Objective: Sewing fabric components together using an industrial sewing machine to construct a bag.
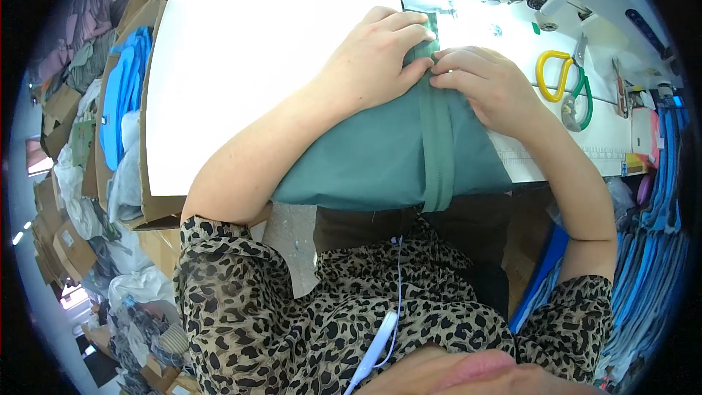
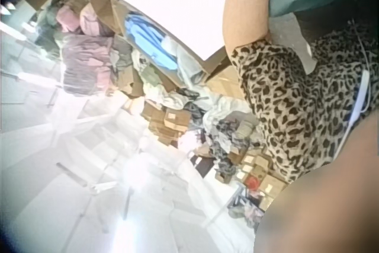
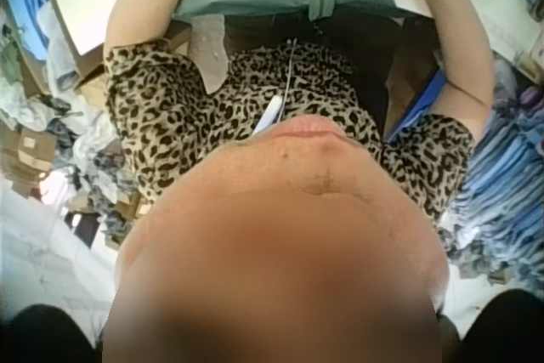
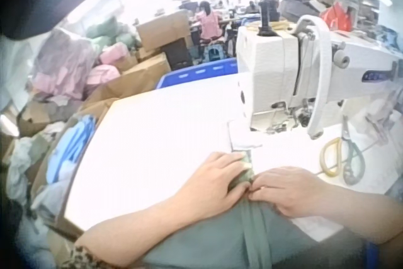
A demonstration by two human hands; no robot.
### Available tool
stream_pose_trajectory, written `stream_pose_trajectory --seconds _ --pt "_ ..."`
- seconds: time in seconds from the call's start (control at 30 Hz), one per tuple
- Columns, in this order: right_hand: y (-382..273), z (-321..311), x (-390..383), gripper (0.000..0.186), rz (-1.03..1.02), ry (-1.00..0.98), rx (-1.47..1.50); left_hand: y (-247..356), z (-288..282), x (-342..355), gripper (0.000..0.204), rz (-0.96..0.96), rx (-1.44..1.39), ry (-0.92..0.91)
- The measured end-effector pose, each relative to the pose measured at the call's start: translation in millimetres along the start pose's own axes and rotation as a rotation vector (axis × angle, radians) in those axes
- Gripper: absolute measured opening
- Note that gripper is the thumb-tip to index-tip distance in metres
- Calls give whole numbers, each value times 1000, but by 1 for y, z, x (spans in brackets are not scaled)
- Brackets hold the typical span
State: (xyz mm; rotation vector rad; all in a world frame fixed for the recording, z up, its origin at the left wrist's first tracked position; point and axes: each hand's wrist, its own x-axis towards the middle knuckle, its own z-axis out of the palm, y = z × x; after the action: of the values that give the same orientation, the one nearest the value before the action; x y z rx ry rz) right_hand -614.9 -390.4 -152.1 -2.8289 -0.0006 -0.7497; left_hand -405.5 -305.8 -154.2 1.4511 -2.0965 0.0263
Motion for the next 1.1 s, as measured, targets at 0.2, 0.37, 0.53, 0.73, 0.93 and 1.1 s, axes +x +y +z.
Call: stream_pose_trajectory --seconds 0.2,0.37,0.53,0.73,0.93,1.1 --pt "2 2 1 24 21 21 -7 -2 0 -1 32 10 -28 17" --pt "6 -1 6 24 -30 0 -72 3 2 0 50 -140 -138 -19" --pt "14 -8 8 25 -61 -47 -61 3 6 4 52 -167 -185 -31" --pt "19 -5 22 24 -87 -50 47 -3 4 4 59 -161 -204 21" --pt "9 7 13 24 131 -26 22 -11 21 10 42 -87 -197 35" --pt "-4 7 12 21 216 -127 81 -6 17 -2 59 -182 -187 12"
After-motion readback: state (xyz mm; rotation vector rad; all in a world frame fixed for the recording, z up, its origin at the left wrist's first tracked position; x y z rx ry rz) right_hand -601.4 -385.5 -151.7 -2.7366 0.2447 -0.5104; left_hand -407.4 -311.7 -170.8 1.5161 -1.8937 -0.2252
